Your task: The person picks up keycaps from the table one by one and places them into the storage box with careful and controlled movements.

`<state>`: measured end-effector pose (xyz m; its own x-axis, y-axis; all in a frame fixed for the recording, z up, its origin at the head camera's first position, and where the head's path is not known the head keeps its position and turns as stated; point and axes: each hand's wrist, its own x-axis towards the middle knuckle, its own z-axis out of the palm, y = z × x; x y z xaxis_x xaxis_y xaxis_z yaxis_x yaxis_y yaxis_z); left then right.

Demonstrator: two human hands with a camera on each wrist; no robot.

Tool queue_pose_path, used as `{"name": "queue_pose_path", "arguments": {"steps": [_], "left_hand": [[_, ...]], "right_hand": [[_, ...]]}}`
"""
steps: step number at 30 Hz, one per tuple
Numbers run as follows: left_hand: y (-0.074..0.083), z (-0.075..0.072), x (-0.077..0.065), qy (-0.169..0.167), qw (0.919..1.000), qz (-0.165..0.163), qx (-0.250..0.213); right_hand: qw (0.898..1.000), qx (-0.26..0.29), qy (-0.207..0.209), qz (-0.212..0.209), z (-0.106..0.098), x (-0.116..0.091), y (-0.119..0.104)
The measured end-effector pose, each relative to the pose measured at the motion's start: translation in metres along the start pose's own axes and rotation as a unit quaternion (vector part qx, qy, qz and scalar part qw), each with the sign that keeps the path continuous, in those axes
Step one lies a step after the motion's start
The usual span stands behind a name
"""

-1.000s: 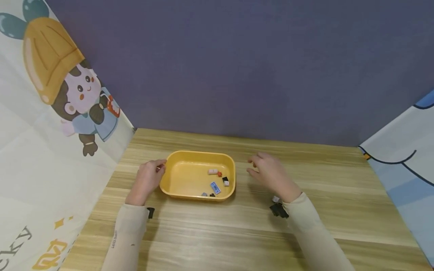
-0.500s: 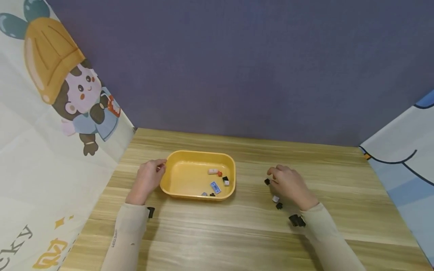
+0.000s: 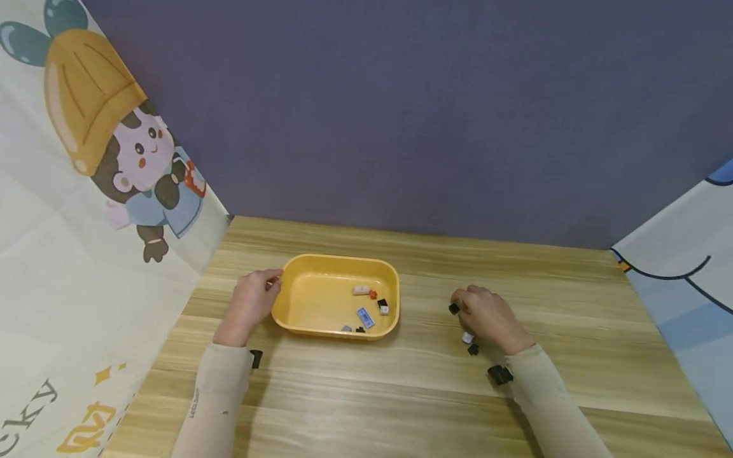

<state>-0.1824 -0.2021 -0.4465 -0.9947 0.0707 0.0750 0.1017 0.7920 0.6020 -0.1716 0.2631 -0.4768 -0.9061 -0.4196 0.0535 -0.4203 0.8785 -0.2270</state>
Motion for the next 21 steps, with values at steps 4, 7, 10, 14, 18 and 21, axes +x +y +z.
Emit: {"name": "queue_pose_path", "arguments": {"steps": [4,7,10,14,18,21], "left_hand": [[-0.0001,-0.0004,-0.0005,-0.002,1.0,-0.001,0.0],[-0.0005,-0.0004,-0.0006,-0.001,1.0,-0.003,-0.001],[-0.0004,-0.0002,-0.0003,0.001,1.0,-0.001,-0.001],[0.0,-0.0002,0.0,0.003,1.0,0.001,0.001],[-0.0002,-0.0004,0.0,0.003,1.0,0.0,-0.002],[0.0004,-0.0008,-0.0001,0.002,1.0,-0.002,-0.006]], "right_hand": [[1.0,-0.001,-0.007,0.003,0.0,0.001,0.0004],[1.0,-0.002,-0.01,0.006,0.0,0.0013,0.0001],[1.0,-0.002,-0.006,0.01,0.0,0.0012,-0.0005],[1.0,0.0,-0.003,0.015,-0.0001,0.0011,-0.0016],[1.0,-0.001,-0.002,0.017,-0.0012,0.0015,-0.0035],[1.0,-0.001,0.005,0.014,-0.0045,0.0033,-0.009]]}}
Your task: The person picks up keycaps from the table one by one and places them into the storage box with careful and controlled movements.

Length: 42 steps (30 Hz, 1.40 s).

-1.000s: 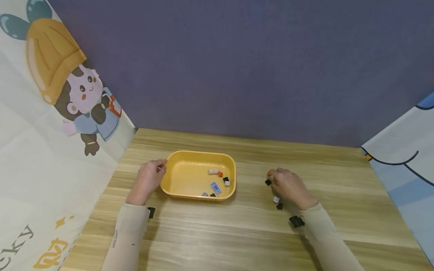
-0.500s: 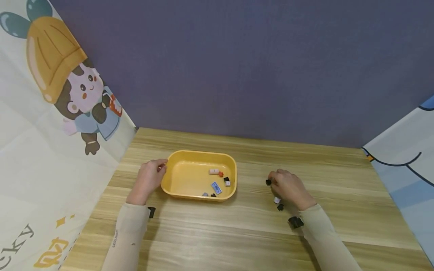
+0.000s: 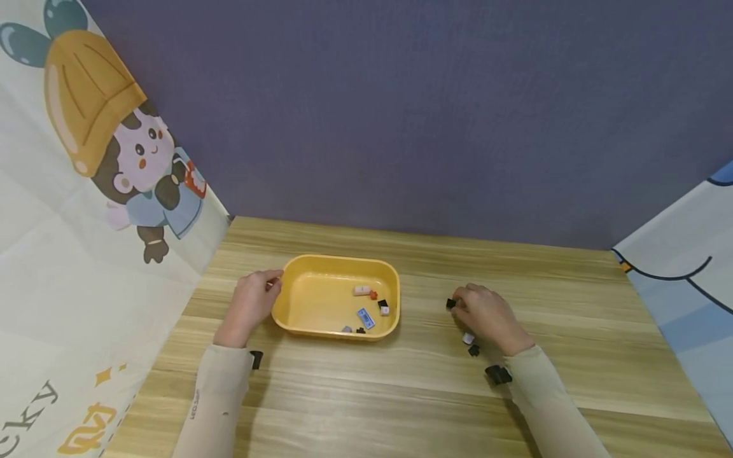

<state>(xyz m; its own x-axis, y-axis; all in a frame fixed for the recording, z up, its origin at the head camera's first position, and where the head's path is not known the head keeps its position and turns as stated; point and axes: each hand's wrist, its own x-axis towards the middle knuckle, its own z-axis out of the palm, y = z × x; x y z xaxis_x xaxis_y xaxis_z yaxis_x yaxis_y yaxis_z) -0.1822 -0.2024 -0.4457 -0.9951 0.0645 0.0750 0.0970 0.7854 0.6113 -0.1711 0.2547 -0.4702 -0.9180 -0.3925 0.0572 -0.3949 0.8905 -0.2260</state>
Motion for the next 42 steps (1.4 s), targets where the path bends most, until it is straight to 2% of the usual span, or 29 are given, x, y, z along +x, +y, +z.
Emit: {"name": "queue_pose_path", "arguments": {"steps": [8,13,21,25,32,42], "left_hand": [[0.001,0.0,0.0,-0.003,1.0,-0.003,0.002],[0.001,-0.001,0.0,-0.003,1.0,-0.003,0.001],[0.001,-0.001,0.0,-0.001,1.0,-0.006,0.004],[0.0,0.0,0.0,-0.003,1.0,-0.006,0.005],[0.0,0.0,0.001,-0.001,1.0,0.001,0.005],[0.0,0.001,0.001,0.003,0.9999,0.009,0.009]], "right_hand": [[0.999,-0.019,0.016,-0.033,-0.018,0.012,-0.034],[0.997,-0.026,0.033,-0.069,-0.029,0.021,-0.059],[0.989,-0.016,0.064,-0.133,-0.038,0.033,-0.097],[0.987,-0.01,0.066,-0.144,-0.04,0.036,-0.11],[0.986,-0.006,0.07,-0.152,-0.041,0.038,-0.12],[0.988,0.021,0.067,-0.136,-0.046,0.031,-0.111]]}}
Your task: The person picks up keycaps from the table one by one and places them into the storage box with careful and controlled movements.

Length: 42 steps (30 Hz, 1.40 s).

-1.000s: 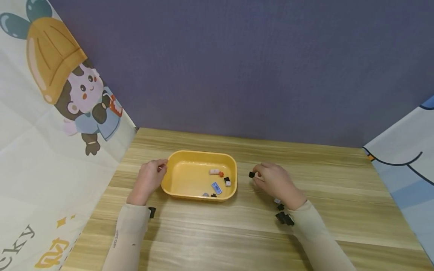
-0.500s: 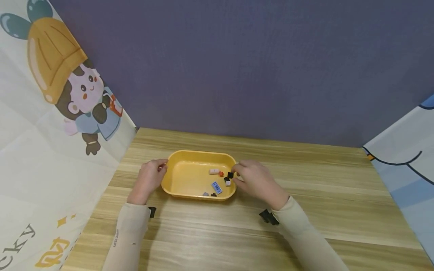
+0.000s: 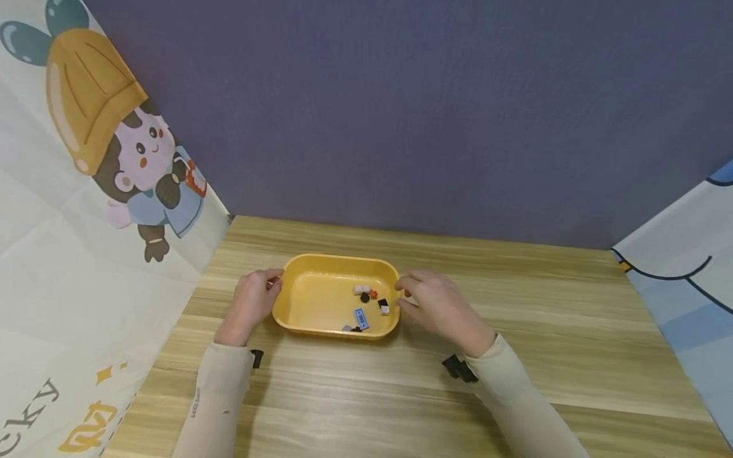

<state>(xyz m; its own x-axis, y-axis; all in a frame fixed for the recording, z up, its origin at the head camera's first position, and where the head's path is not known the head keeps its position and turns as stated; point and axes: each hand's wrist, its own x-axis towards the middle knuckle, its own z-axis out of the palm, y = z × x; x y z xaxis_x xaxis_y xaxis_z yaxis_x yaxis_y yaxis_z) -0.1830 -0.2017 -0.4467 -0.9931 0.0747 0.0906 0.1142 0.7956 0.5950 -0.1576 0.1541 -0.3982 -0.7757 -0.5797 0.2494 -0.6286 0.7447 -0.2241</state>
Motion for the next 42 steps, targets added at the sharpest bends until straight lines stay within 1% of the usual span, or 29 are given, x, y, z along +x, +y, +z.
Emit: {"name": "queue_pose_path", "arguments": {"steps": [4,10,15,19,23,27,29,32,36,39,42], "left_hand": [[0.0,0.0,0.0,-0.005,1.0,-0.002,-0.002],[0.0,-0.001,-0.001,-0.01,0.9999,-0.01,-0.003],[-0.001,-0.001,-0.001,-0.012,0.9999,-0.011,-0.004],[-0.001,-0.001,-0.001,-0.01,0.9999,-0.011,-0.003],[-0.001,0.0,0.0,-0.006,1.0,-0.006,-0.003],[-0.001,0.0,0.0,-0.005,1.0,-0.001,-0.004],[-0.001,0.0,-0.001,-0.006,1.0,-0.001,-0.006],[-0.001,0.0,-0.002,-0.008,0.9999,0.0,-0.008],[-0.001,0.0,-0.002,-0.006,0.9999,0.002,-0.009],[-0.002,0.0,-0.001,-0.003,1.0,0.005,-0.007],[-0.002,0.0,0.0,0.0,1.0,0.007,-0.005]], "right_hand": [[1.0,-0.007,0.001,0.017,-0.009,-0.012,0.007],[0.998,-0.042,0.005,0.036,-0.022,-0.037,0.022],[0.997,-0.068,0.017,0.043,-0.025,-0.061,0.038],[0.996,-0.076,0.019,0.047,-0.022,-0.078,0.049],[0.995,-0.084,0.005,0.057,-0.017,-0.091,0.055],[0.992,-0.08,-0.024,0.095,-0.009,-0.105,0.059],[0.991,-0.077,-0.03,0.109,-0.003,-0.112,0.061],[0.988,-0.067,-0.042,0.135,0.005,-0.122,0.064],[0.982,-0.046,-0.073,0.168,0.013,-0.134,0.065],[0.98,-0.038,-0.082,0.178,0.018,-0.138,0.066],[0.98,-0.04,-0.076,0.18,0.021,-0.14,0.066]]}}
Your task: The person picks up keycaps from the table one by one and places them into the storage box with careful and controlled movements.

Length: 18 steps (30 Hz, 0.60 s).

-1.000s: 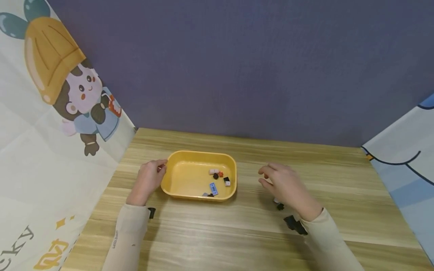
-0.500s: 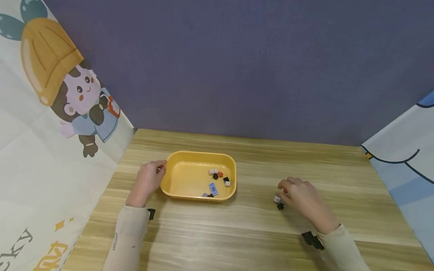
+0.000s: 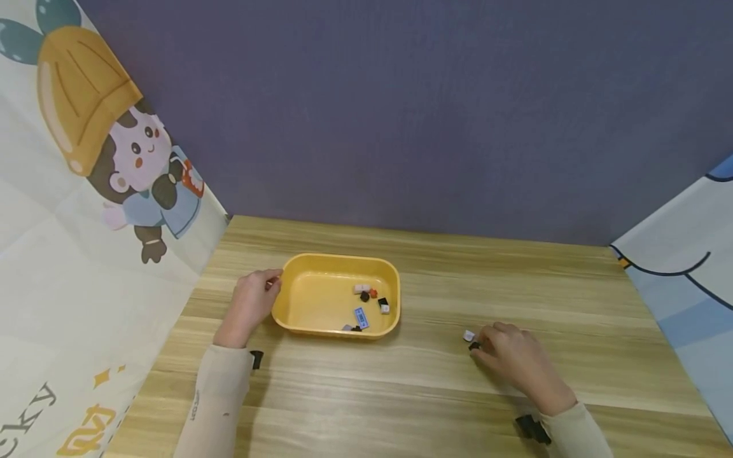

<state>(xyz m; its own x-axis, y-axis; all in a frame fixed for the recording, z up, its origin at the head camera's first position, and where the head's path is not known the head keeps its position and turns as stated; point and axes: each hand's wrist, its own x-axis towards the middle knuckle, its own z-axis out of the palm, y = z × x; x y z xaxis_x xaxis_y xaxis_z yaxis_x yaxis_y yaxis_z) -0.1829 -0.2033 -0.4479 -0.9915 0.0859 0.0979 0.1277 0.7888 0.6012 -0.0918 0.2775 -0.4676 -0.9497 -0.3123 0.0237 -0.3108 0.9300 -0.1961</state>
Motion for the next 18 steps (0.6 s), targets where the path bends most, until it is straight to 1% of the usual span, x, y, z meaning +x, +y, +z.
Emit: {"name": "queue_pose_path", "arguments": {"steps": [6,15,18], "left_hand": [[0.0003,0.0001,0.0007,0.003,1.0,0.002,0.002],[0.0022,-0.001,-0.0008,-0.001,1.0,0.003,0.004],[0.0023,-0.0012,-0.0009,0.0,1.0,0.001,0.005]], "right_hand": [[1.0,-0.002,0.007,0.002,0.0017,0.0004,-0.0009],[1.0,-0.007,0.023,-0.015,0.0014,0.0,-0.0027],[0.999,-0.003,0.04,-0.028,-0.0014,0.0024,-0.0037]]}}
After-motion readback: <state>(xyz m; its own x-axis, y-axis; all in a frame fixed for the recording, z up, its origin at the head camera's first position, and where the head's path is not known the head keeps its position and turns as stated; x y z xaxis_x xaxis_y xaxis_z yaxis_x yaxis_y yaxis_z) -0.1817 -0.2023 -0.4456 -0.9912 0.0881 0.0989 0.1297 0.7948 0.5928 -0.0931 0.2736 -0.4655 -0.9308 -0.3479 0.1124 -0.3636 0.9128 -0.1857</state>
